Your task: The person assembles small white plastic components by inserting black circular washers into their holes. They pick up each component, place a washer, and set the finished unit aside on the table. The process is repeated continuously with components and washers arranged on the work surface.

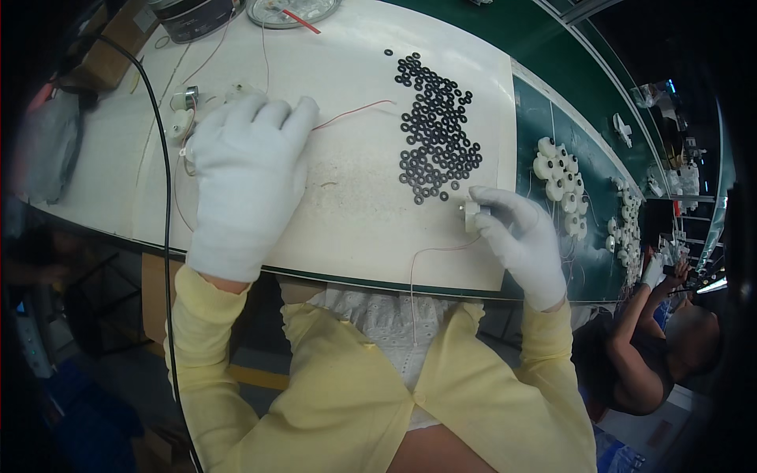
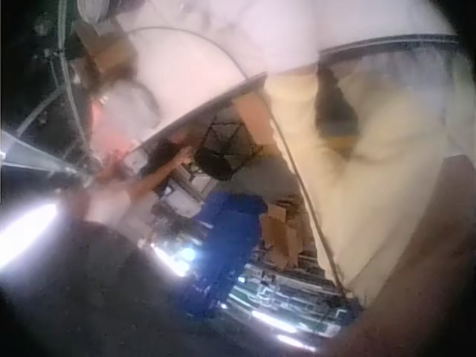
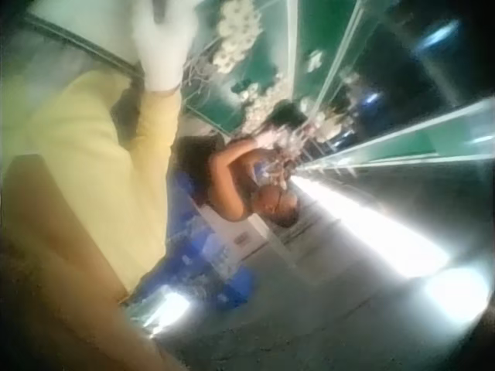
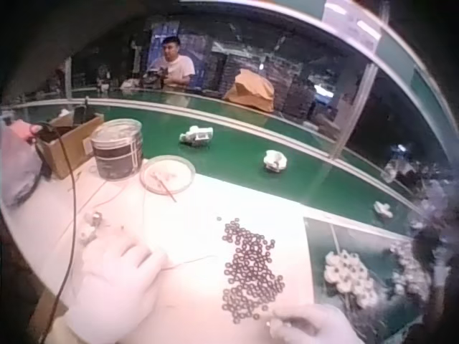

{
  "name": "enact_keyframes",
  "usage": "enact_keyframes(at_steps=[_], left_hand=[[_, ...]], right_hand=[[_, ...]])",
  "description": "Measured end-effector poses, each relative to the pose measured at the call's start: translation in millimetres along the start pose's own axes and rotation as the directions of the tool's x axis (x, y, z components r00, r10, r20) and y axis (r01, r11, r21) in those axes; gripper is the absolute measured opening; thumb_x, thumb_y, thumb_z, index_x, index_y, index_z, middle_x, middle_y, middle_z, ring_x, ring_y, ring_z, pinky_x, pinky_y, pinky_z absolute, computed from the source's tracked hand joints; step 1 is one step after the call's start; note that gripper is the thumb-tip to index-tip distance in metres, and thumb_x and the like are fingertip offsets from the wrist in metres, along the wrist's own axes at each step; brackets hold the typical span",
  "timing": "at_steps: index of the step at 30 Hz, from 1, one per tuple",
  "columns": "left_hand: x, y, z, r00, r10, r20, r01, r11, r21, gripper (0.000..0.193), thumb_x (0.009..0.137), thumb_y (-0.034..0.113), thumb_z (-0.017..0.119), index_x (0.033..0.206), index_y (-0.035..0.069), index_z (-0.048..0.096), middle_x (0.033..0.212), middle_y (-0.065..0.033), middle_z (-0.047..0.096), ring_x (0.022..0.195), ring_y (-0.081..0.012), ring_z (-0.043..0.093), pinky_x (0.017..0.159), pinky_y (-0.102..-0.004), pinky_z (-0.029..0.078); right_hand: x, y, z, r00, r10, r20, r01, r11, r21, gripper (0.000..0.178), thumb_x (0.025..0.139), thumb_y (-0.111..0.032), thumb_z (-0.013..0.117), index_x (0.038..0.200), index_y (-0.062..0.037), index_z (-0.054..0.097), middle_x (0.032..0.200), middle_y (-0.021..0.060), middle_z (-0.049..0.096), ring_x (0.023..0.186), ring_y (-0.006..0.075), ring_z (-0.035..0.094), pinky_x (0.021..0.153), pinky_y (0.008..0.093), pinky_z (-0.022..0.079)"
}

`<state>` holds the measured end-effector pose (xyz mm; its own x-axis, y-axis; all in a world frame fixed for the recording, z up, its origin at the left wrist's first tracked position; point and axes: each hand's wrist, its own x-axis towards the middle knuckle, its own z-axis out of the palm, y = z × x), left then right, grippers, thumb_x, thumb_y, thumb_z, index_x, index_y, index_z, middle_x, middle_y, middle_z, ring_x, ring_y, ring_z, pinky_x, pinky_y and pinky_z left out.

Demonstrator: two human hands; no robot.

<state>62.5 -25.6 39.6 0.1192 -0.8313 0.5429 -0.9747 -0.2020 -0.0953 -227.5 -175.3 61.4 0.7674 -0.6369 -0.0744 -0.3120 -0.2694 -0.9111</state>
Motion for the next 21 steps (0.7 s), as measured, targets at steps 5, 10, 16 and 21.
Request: enact_keyframes(at_steps=[5, 10, 16, 21], left_hand=[[-10.9, -9.5, -1.0, 0.987, -0.068, -0.144, 0.090, 0.984, 0.156, 0.039, 0.077, 0.011, 0.074, 0.115, 0.010, 0.072, 0.089, -0.0038, 0.067, 0.088, -0.0242, 0.066, 0.078, -0.0408, 0.051], [-17.5, -7.5, -0.1, 0.990, -0.129, -0.054, 0.134, 0.984, 0.120, 0.041, 0.077, 0.010, 0.071, 0.118, 0.010, 0.071, 0.093, -0.0031, 0.067, 0.087, -0.0221, 0.066, 0.074, -0.0371, 0.050], [-21.2, 9.4, -14.9, 0.986, -0.157, 0.049, 0.158, 0.987, -0.018, 0.046, 0.082, 0.004, 0.077, 0.127, 0.009, 0.071, 0.102, -0.0040, 0.072, 0.087, -0.0229, 0.068, 0.073, -0.0379, 0.052], [-28.1, 19.2, -5.9, 0.988, -0.116, -0.103, 0.102, 0.987, -0.125, 0.044, 0.075, 0.011, 0.073, 0.119, 0.009, 0.072, 0.085, -0.0005, 0.061, 0.072, -0.0187, 0.060, 0.058, -0.0351, 0.041]], right_hand=[[2.3, 0.7, 0.9, 0.999, 0.043, 0.021, -0.045, 0.997, 0.070, 0.031, 0.099, 0.003, 0.064, 0.129, 0.0083, 0.065, 0.105, 0.0071, 0.075, 0.095, 0.0111, 0.070, 0.088, 0.0263, 0.056], [4.1, 3.8, 1.9, 0.999, 0.010, 0.032, -0.011, 1.000, 0.013, 0.031, 0.100, 0.001, 0.063, 0.131, 0.0083, 0.064, 0.106, 0.0073, 0.074, 0.096, 0.0109, 0.069, 0.089, 0.0267, 0.056], [7.6, -0.2, 5.4, 0.995, 0.097, -0.013, -0.098, 0.991, -0.089, 0.031, 0.102, -0.002, 0.063, 0.132, 0.0070, 0.065, 0.103, 0.0058, 0.075, 0.090, 0.0080, 0.066, 0.082, 0.0233, 0.054], [14.0, -0.2, 19.3, 0.992, 0.089, -0.091, -0.093, 0.995, -0.043, 0.027, 0.104, -0.007, 0.064, 0.127, 0.0058, 0.069, 0.095, 0.0033, 0.076, 0.080, 0.0042, 0.064, 0.071, 0.0199, 0.051]])
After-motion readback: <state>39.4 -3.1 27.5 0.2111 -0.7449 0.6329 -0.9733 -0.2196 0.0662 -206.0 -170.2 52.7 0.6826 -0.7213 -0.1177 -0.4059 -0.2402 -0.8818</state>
